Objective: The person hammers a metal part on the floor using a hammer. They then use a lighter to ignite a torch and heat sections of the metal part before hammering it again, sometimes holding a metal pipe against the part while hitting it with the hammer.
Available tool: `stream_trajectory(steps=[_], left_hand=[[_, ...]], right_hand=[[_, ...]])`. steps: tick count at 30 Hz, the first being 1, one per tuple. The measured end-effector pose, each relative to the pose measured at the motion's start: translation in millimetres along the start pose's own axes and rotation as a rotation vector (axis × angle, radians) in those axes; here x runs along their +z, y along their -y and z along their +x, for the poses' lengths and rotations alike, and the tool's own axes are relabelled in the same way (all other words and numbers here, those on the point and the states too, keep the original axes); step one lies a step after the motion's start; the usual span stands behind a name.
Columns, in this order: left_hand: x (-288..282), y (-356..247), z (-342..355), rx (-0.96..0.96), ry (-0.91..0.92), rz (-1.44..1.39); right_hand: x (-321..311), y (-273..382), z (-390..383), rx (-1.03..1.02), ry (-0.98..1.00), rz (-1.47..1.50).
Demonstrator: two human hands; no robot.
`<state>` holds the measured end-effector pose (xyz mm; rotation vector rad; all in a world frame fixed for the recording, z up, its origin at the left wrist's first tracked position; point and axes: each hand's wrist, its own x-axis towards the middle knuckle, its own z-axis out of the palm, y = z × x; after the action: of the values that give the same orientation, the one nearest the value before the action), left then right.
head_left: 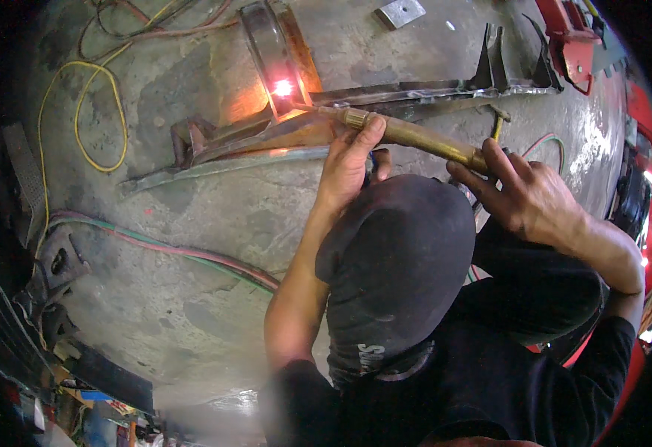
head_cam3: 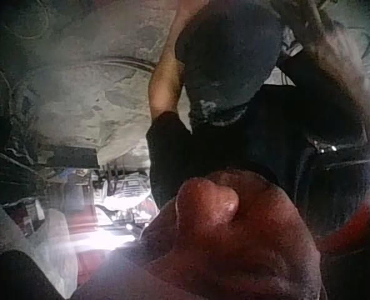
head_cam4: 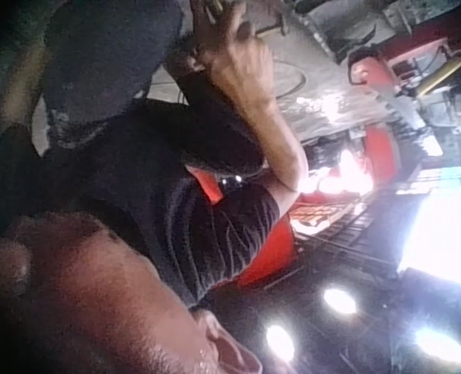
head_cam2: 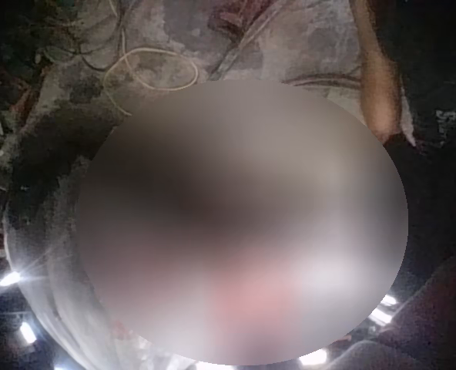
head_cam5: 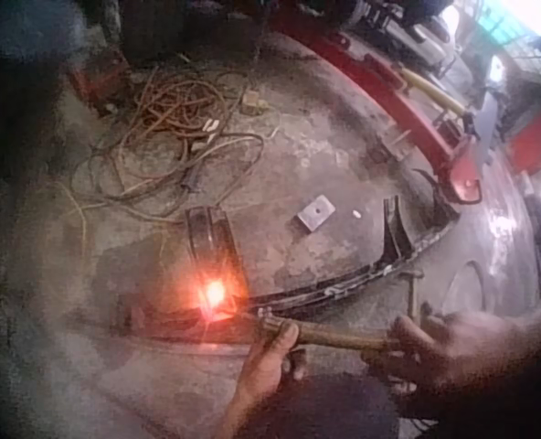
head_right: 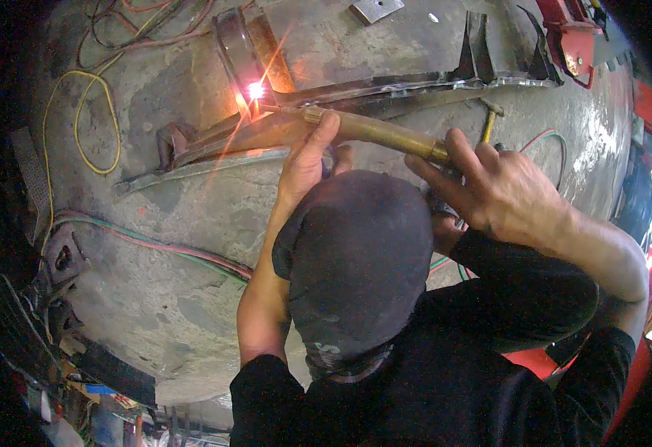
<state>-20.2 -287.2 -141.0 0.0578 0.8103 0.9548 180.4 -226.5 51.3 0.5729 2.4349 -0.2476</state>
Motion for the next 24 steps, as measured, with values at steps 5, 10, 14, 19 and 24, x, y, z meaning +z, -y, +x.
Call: stream_trajectory(steps=[5,10,14,19,24], left_hand=[[-6.5,1.0,1.4,-0.017,0.041,0.046],[1.0,-0.6,-2.0,-0.014,-0.046,0.015],[-1.9,-4.4,-2.3,-0.083,-0.011,-0.022],[-4.1,-5.0,-0.6,-0.109,0.007,-0.006],[-2.3,-3.7,0.7,-0.071,-0.006,0.035]], right_hand=[[-5.2,1.0,2.8,0.006,0.01,0.022],[-5.8,1.0,2.4,0.01,-0.031,0.007],[-3.6,-0.1,0.6,0.01,-0.071,-0.003],[-4.0,-1.1,0.9,0.021,-0.051,-0.007],[-3.8,-1.9,1.0,0.015,-0.073,0.0]])
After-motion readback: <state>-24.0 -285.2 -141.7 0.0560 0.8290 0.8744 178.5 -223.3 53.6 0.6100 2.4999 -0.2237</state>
